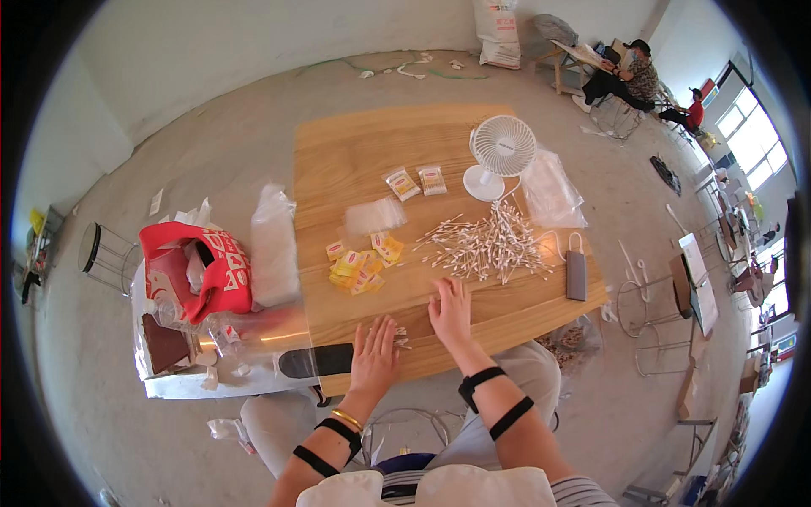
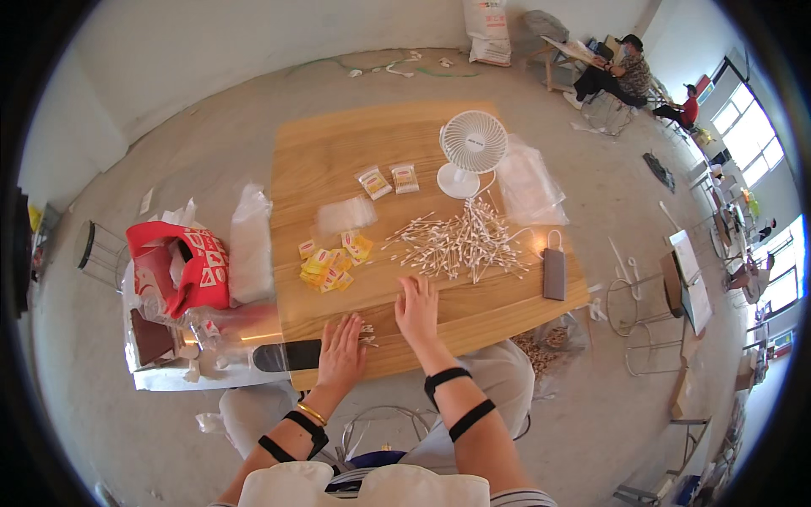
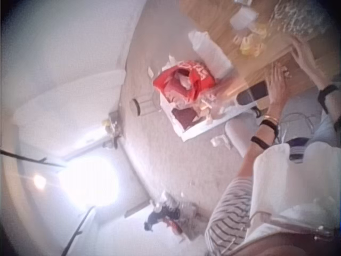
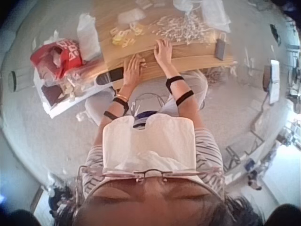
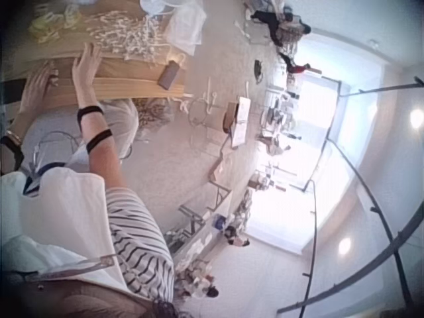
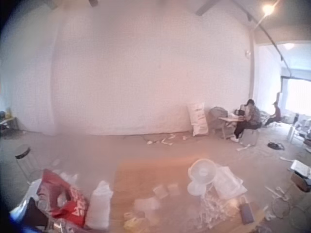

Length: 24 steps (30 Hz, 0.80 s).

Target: Packing cotton swabs into small plastic bags.

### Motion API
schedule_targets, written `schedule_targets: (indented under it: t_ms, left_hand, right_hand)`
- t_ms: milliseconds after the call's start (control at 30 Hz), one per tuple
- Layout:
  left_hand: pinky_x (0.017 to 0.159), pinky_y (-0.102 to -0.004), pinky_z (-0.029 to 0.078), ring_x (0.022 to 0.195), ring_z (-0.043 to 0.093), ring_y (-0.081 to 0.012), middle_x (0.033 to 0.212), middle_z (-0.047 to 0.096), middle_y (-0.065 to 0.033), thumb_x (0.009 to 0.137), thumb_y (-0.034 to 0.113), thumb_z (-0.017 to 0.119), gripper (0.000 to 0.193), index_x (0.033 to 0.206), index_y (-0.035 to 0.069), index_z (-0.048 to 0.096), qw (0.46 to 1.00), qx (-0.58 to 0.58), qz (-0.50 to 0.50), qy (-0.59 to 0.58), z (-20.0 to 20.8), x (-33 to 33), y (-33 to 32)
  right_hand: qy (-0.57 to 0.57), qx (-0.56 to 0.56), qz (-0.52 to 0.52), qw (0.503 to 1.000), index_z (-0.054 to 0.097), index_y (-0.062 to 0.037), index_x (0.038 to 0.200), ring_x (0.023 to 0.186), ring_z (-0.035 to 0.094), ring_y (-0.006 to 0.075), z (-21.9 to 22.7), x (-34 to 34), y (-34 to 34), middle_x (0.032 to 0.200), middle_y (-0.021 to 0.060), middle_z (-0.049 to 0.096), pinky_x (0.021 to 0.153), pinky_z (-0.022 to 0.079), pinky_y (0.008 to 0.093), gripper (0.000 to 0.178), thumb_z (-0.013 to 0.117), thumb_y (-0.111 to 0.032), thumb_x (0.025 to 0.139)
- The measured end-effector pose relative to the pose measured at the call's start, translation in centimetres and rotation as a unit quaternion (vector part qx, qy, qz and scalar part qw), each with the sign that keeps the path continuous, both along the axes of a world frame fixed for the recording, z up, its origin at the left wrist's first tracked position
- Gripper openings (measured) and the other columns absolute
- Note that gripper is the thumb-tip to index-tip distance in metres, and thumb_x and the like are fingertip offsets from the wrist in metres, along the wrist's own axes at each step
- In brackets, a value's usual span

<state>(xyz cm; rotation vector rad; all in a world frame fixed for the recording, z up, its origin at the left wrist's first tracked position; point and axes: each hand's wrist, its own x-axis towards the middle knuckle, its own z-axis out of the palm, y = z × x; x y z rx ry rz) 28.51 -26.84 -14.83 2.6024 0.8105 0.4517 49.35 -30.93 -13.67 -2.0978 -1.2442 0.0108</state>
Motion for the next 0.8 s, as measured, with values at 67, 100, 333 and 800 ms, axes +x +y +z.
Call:
schedule_targets:
  t_ms: [67,100,333,800]
  left_hand:
    - [0.123,-0.0554,0.018,0.148,0.031,-0.0343,0.156,0.038,-0.0180,0.088,0.021,0.065,0.076,0.153,-0.001,0.031,0.999,0.020,0.003,0.037,1.2,0.0,-0.3]
    - [0.124,-0.0557,0.015,0.150,0.026,-0.0342,0.159,0.033,-0.0184,0.090,0.025,0.063,0.078,0.154,-0.001,0.028,0.998,0.017,0.021,0.049,1.8,0.0,-0.3]
    - [0.124,-0.0552,0.011,0.153,0.017,-0.0367,0.164,0.023,-0.0194,0.095,0.033,0.056,0.079,0.156,-0.004,0.023,0.996,0.012,-0.006,0.090,-0.2,-0.3,-0.2]
    - [0.124,-0.0543,0.013,0.153,0.018,-0.0365,0.162,0.024,-0.0235,0.094,0.030,0.058,0.081,0.155,-0.006,0.020,0.998,0.000,0.002,0.062,0.9,-0.4,-0.2]
  right_hand:
    - [-0.088,-0.046,-0.022,0.995,0.060,-0.0085,0.121,0.115,0.051,0.0342,0.6,2.9,1.1,0.119,0.0145,0.055,0.097,0.043,0.0467,0.037,0.064,-0.007,0.084]
    - [-0.145,-0.061,-0.017,0.987,0.062,-0.0087,0.118,0.115,0.050,0.0332,0.8,4.3,2.0,0.119,0.0133,0.055,0.097,0.042,0.0463,0.036,0.066,-0.008,0.083]
    - [-0.257,-0.113,0.078,0.957,0.072,-0.0081,0.092,0.115,0.050,0.0296,1.5,6.9,6.5,0.114,0.0088,0.057,0.096,0.042,0.0447,0.013,0.067,-0.015,0.082]
    - [-0.068,-0.048,0.110,0.990,0.065,-0.0111,0.110,0.114,0.052,0.0331,1.8,-0.1,3.4,0.116,0.0087,0.058,0.098,0.041,0.0470,0.031,0.070,-0.011,0.080]
